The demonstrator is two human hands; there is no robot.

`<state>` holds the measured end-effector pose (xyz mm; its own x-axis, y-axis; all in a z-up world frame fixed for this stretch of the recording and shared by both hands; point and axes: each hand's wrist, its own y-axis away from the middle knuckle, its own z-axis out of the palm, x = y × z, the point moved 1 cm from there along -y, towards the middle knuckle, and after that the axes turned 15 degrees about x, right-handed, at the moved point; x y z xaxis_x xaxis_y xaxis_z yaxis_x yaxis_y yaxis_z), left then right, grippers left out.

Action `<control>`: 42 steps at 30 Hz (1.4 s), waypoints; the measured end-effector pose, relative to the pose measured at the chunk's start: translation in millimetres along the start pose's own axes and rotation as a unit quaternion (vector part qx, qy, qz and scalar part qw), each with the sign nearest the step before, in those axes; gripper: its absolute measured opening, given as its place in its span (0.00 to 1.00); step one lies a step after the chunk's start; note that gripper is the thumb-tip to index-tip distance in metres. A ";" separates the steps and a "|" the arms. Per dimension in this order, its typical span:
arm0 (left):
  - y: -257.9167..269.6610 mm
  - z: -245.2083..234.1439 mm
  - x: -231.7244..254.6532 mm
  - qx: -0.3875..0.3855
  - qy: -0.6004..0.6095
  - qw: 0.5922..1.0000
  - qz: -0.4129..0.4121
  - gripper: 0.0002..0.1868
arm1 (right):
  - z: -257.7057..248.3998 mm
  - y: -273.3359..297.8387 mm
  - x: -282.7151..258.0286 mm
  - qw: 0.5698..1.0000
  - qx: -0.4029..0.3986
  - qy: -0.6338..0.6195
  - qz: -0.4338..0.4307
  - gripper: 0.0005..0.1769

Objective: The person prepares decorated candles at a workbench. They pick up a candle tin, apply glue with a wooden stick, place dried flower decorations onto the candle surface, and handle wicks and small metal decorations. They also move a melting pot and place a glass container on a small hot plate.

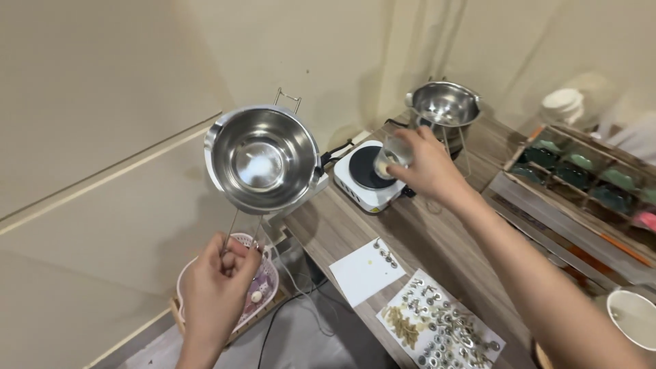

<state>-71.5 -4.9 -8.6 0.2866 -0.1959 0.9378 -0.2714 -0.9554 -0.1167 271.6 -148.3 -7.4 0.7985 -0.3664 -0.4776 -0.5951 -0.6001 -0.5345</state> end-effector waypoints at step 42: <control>-117.9 326.8 158.1 -0.344 0.030 0.936 0.074 0.11 | -144.3 103.5 -1.3 0.976 -0.038 0.095 0.194 0.30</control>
<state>306.1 4.6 46.6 0.1528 -0.2821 0.9471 -0.8371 -0.5463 -0.0276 222.1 -312.6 38.5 0.5204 -0.6971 -0.4931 -0.8537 -0.4377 -0.2822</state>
